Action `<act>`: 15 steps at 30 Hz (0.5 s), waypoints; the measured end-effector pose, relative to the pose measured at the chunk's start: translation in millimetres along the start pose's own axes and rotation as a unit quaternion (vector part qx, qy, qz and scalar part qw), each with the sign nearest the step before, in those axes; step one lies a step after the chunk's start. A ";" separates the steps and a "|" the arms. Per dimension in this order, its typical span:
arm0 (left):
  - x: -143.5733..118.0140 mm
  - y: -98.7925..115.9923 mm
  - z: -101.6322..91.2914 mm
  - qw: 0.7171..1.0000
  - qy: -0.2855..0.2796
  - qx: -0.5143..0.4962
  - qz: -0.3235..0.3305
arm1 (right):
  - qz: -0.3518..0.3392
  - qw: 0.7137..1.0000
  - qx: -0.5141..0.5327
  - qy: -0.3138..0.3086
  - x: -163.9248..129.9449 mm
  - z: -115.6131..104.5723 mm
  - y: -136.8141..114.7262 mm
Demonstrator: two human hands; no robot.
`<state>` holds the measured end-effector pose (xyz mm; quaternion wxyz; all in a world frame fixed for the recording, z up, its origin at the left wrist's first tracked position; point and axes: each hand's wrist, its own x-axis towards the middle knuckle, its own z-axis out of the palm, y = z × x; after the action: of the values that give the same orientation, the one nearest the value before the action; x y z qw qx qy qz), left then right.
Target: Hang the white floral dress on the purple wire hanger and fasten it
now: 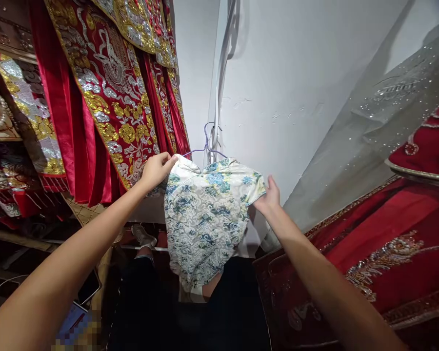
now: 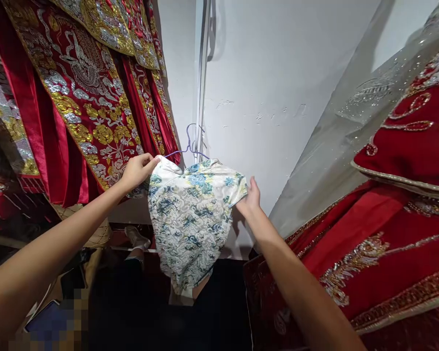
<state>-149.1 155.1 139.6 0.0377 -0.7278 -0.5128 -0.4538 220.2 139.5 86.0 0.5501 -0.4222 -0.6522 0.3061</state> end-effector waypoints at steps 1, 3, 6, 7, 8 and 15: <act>-1.0 2.6 -0.1 1.000 -0.003 0.004 0.005 | 0.009 1.000 0.019 0.005 0.3 -9.9 -3.4; -1.3 8.2 1.3 1.000 0.002 0.020 0.000 | 0.018 0.999 0.047 0.009 4.7 -22.7 -18.3; 1.8 14.1 5.2 0.999 0.017 0.045 -0.022 | -0.002 0.999 0.044 0.008 12.1 -19.9 -53.2; 3.2 14.7 6.5 0.998 0.021 0.049 -0.030 | -0.008 0.999 0.041 0.007 12.3 -14.6 -65.3; 4.3 14.4 7.7 0.998 0.025 0.047 -0.035 | -0.006 0.999 0.039 -0.003 10.7 -8.6 -76.4; -10.2 10.3 8.7 0.989 -0.021 -0.145 -0.030 | 0.043 0.930 -0.045 -0.364 -32.5 21.4 -87.8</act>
<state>-136.3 147.5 131.6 -0.0925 -0.7192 -0.4637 -0.5091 181.7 72.0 142.5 0.2424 -0.3335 -0.8019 0.4324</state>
